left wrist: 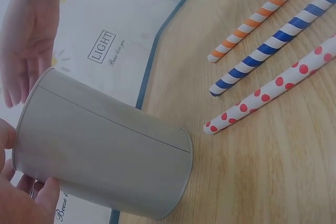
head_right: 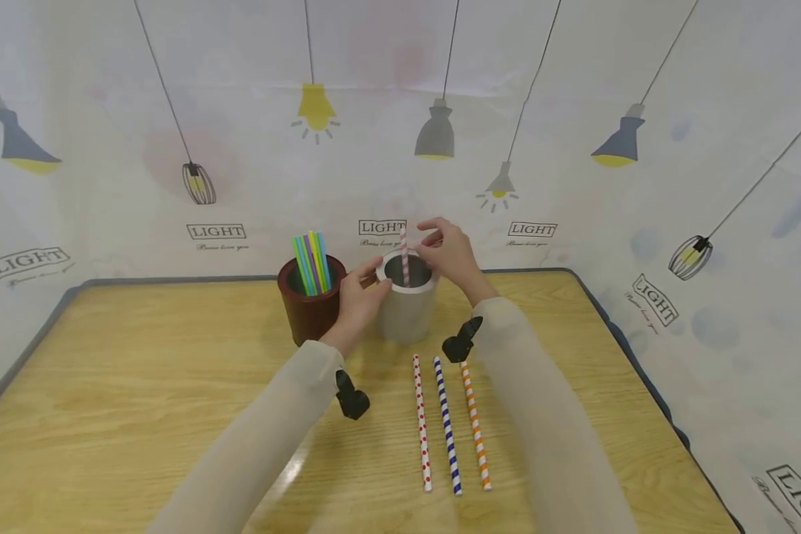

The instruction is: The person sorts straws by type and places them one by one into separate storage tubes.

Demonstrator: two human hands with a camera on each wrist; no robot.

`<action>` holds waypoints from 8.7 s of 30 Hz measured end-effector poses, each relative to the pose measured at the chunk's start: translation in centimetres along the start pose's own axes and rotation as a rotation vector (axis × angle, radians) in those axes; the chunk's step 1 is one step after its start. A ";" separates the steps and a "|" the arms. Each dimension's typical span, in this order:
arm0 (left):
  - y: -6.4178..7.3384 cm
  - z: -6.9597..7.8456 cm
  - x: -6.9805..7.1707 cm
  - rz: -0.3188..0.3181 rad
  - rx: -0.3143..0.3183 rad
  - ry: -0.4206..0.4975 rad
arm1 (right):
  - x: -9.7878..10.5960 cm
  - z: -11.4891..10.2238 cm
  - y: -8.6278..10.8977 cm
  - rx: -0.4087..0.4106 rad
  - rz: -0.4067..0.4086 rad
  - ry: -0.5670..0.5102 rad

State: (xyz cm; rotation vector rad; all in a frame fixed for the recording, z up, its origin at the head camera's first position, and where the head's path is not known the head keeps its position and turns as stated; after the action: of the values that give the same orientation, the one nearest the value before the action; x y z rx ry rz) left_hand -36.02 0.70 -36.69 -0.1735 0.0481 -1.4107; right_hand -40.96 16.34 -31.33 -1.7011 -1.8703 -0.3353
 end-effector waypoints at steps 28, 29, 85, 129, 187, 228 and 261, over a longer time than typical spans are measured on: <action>-0.1 -0.6 -0.1 0.010 0.034 -0.009 | 0.5 10.5 9.2 -0.181 -0.235 -0.086; -0.1 -0.6 -0.2 0.010 0.034 -0.011 | 0.4 10.9 9.6 -0.192 -0.240 -0.097; -0.1 -0.5 -0.1 -0.017 0.074 -0.002 | -2.5 14.9 14.7 -0.255 -0.161 -0.092; 0.4 -0.6 -0.4 -0.016 0.033 0.002 | 8.8 -2.7 3.9 0.154 0.263 -0.182; -0.2 -0.6 -0.3 -0.026 0.028 -0.040 | 0.7 0.5 -1.0 0.037 0.144 -0.151; 0.1 -0.4 -0.4 -0.026 0.036 -0.005 | 0.9 0.7 1.3 -0.002 -0.094 -0.060; -0.1 -0.6 -0.3 -0.034 0.030 -0.038 | -2.0 7.6 10.2 -0.072 -0.272 -0.084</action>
State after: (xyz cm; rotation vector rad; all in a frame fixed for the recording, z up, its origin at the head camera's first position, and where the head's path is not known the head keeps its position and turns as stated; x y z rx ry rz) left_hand -36.26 0.98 -37.26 -0.1764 -0.0076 -1.4407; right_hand -32.92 20.43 -40.50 -1.5273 -2.1815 -0.4497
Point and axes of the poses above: each hand's wrist, its own y-axis away from the middle knuckle, its own x-axis out of the back of the hand, z = x × y, the point moved 10 cm from there along -y, towards the middle knuckle, and after that the axes turned 2 degrees about z, right-handed, at the moved point
